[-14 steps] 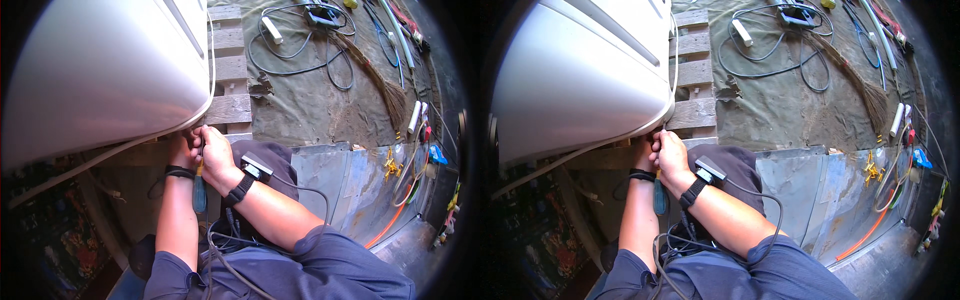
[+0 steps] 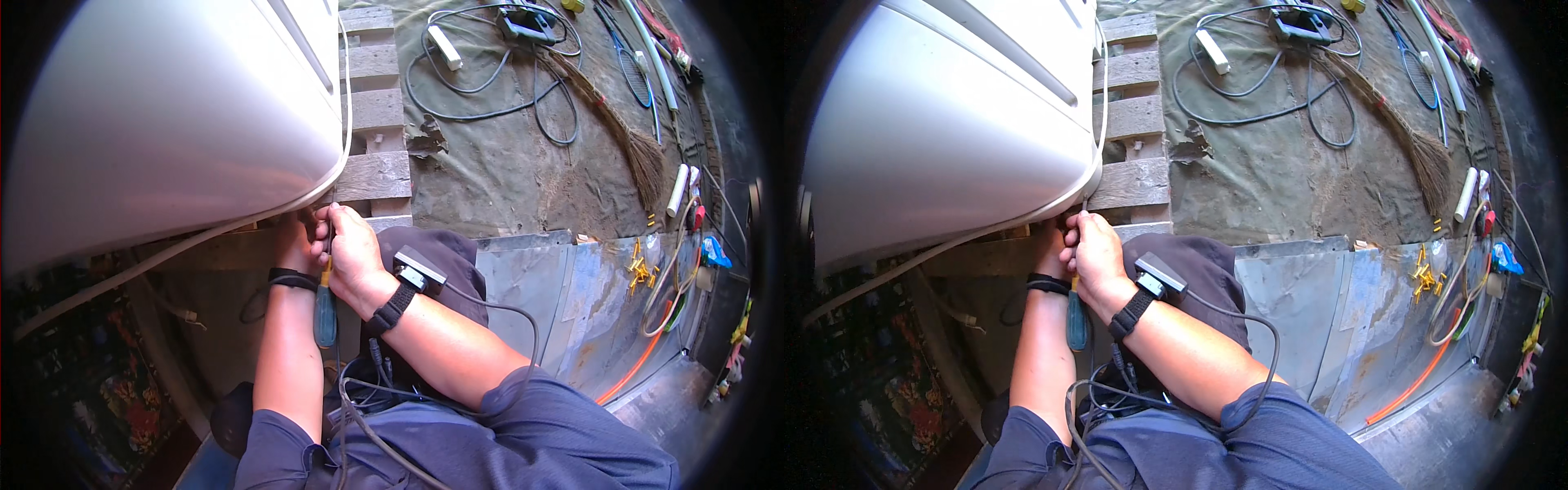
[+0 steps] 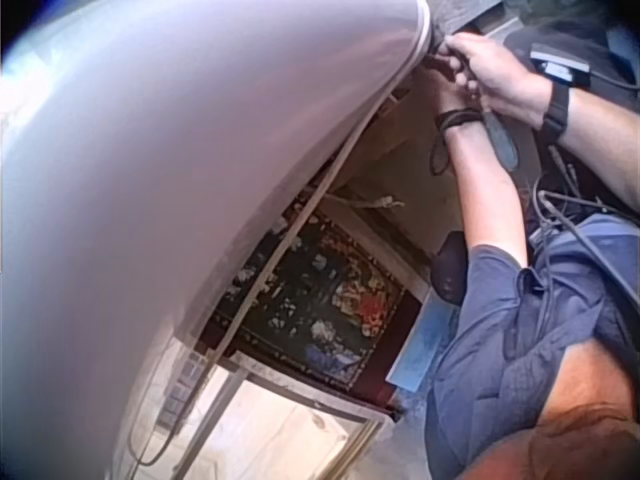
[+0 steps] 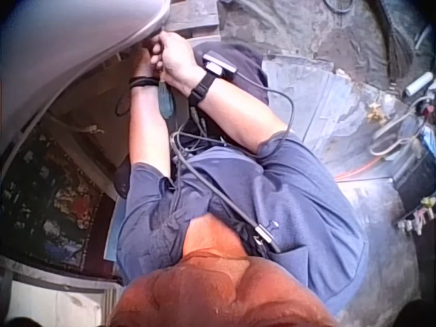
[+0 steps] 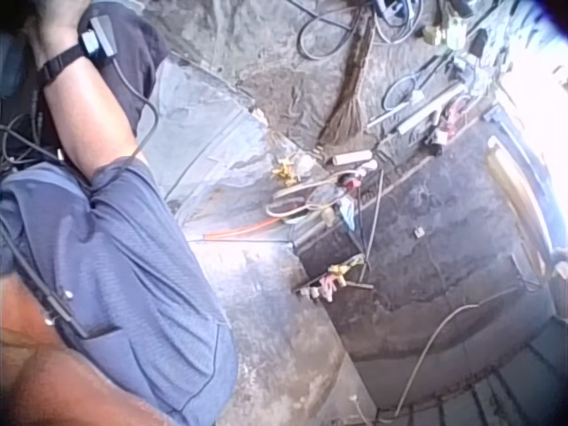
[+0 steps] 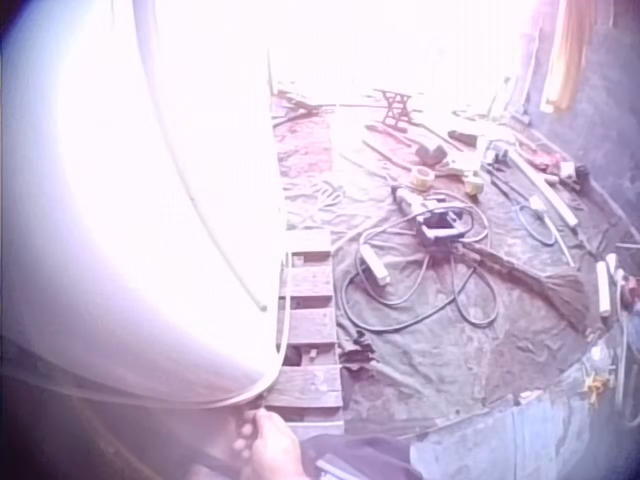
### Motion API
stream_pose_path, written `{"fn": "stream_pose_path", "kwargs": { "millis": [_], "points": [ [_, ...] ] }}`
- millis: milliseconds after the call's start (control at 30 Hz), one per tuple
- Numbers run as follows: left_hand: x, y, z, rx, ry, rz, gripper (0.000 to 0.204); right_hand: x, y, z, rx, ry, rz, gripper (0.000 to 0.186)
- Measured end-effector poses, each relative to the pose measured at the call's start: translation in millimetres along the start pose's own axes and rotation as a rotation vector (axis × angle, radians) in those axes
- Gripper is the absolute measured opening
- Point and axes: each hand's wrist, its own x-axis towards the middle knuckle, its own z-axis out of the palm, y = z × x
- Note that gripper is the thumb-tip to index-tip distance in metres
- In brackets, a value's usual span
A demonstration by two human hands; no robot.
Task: Repairing a washing machine by unscrewing components with a screwdriver.
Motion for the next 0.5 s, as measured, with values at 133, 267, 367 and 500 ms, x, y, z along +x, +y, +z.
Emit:
{"fn": "stream_pose_path", "kwargs": {
  "millis": [133, 267, 367, 500],
  "points": [
    [11.3, -7.1, -11.3, 0.081, 0.062, 0.013, 0.05, -1.4, -0.1, 2.4, -0.009, -0.012, 0.005, 0.028],
    [27.2, -17.3, -35.2, 0.186, 0.105, 0.058, 0.05, -4.8, 1.0, 6.2, 0.006, -0.017, 0.025, 0.028],
    [7.8, -6.0, 0.3, 0.094, 0.109, 0.037, 0.048, 0.1, -0.4, -1.6, -0.002, 0.0, 0.011, 0.028],
    [-6.6, 4.7, 14.2, 0.093, 0.194, 0.017, 0.051, 0.4, 0.8, -1.3, 0.002, -0.002, 0.009, 0.028]
  ]
}}
